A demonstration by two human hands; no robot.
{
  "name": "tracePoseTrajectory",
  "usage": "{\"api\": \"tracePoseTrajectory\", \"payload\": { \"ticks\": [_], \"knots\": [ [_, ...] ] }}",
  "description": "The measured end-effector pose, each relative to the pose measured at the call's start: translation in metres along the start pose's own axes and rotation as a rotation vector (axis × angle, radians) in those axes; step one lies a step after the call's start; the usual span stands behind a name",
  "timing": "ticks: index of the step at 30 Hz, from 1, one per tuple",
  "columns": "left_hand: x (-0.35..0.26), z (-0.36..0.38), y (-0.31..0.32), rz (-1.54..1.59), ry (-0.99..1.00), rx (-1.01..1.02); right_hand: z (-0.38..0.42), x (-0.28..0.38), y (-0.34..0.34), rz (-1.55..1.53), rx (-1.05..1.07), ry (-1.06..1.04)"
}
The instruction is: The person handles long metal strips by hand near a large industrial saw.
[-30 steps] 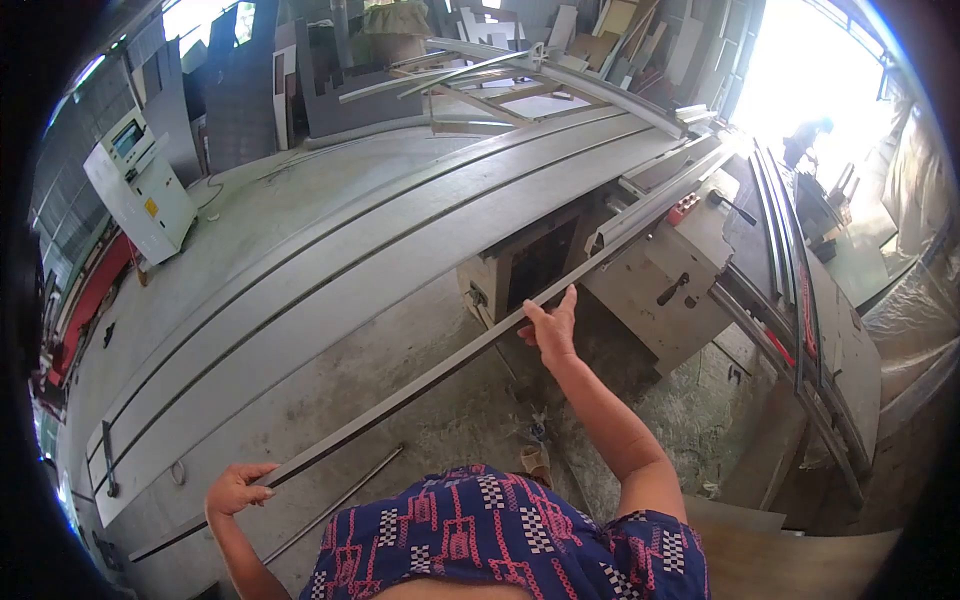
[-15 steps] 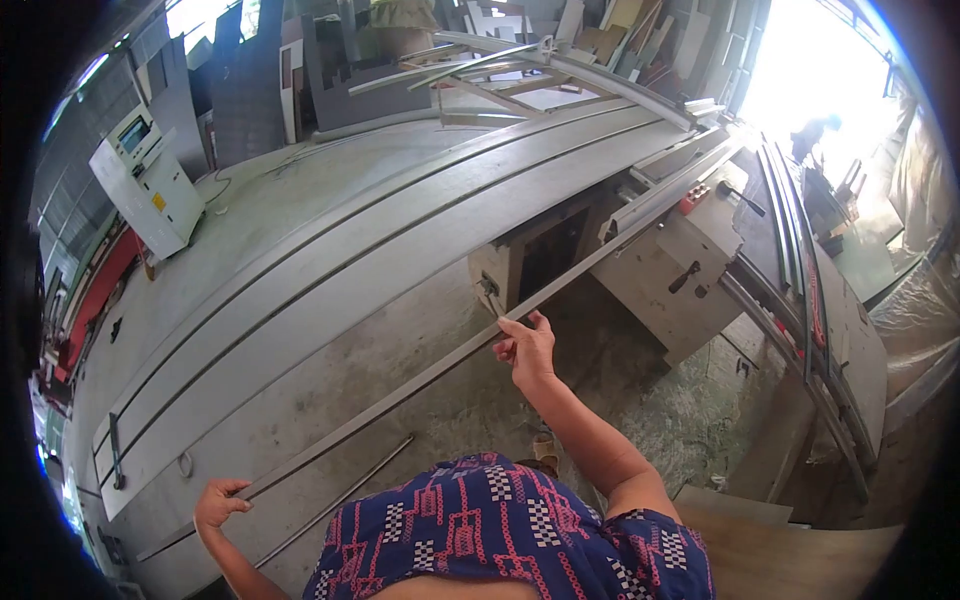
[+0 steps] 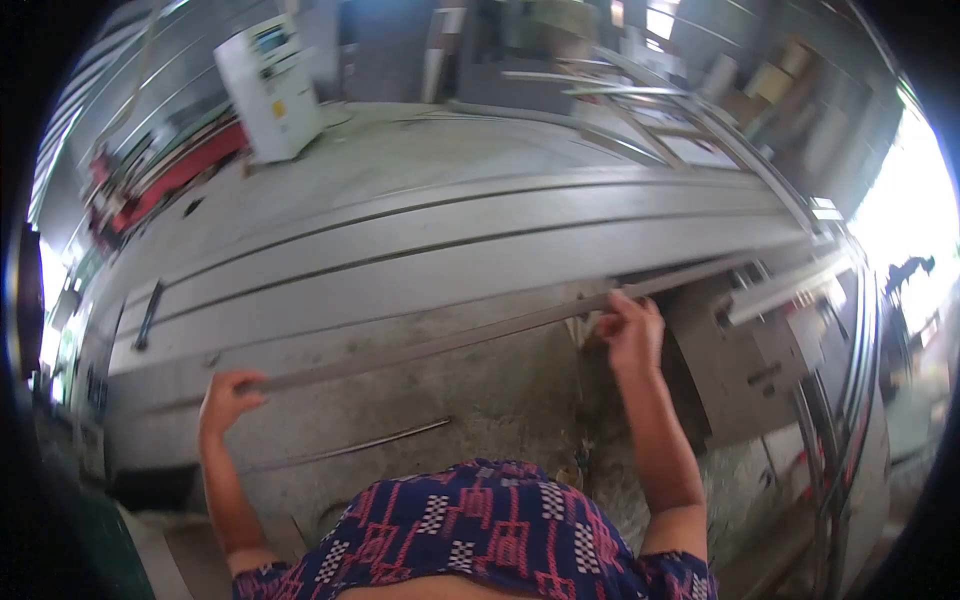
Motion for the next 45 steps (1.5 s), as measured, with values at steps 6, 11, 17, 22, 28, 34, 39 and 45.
{"api": "tracePoseTrajectory", "payload": {
  "ticks": [6, 11, 17, 22, 28, 34, 39, 45],
  "knots": [
    [-0.047, -0.059, 0.019, -0.054, 0.167, -0.2, -0.062, 0.014, -0.005, 0.057, 0.143, 0.15],
    [-0.076, -0.109, 0.049, -0.219, 0.272, -0.331, -0.024, -0.005, -0.046, 0.314, 0.104, 0.196],
    [-0.077, -0.179, 0.105, -0.172, 0.171, -0.222, 0.008, -0.02, -0.182, 0.342, -0.087, 0.333],
    [-0.084, -0.216, 0.131, -0.162, 0.142, -0.163, 0.053, -0.015, -0.281, 0.302, -0.25, 0.45],
    [-0.086, -0.255, 0.169, -0.172, 0.165, -0.17, 0.122, -0.014, -0.353, 0.291, -0.499, 0.556],
    [-0.085, -0.274, 0.195, -0.191, 0.124, -0.147, 0.176, -0.023, -0.412, 0.188, -0.643, 0.536],
    [-0.082, -0.284, 0.206, -0.225, 0.135, -0.217, 0.2, -0.013, -0.404, 0.334, -0.722, 0.506],
    [-0.086, -0.287, 0.206, -0.283, 0.201, -0.285, 0.224, -0.028, -0.408, 0.39, -0.697, 0.561]
  ]
}}
Point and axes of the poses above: each hand's wrist, its own z-axis away from the middle knuckle, its own y-axis out of the palm, x = y × z, the point moved 9 cm from there along -z, towards the middle knuckle, and after that the axes turned 7 degrees about -z, right-handed, at the moved point
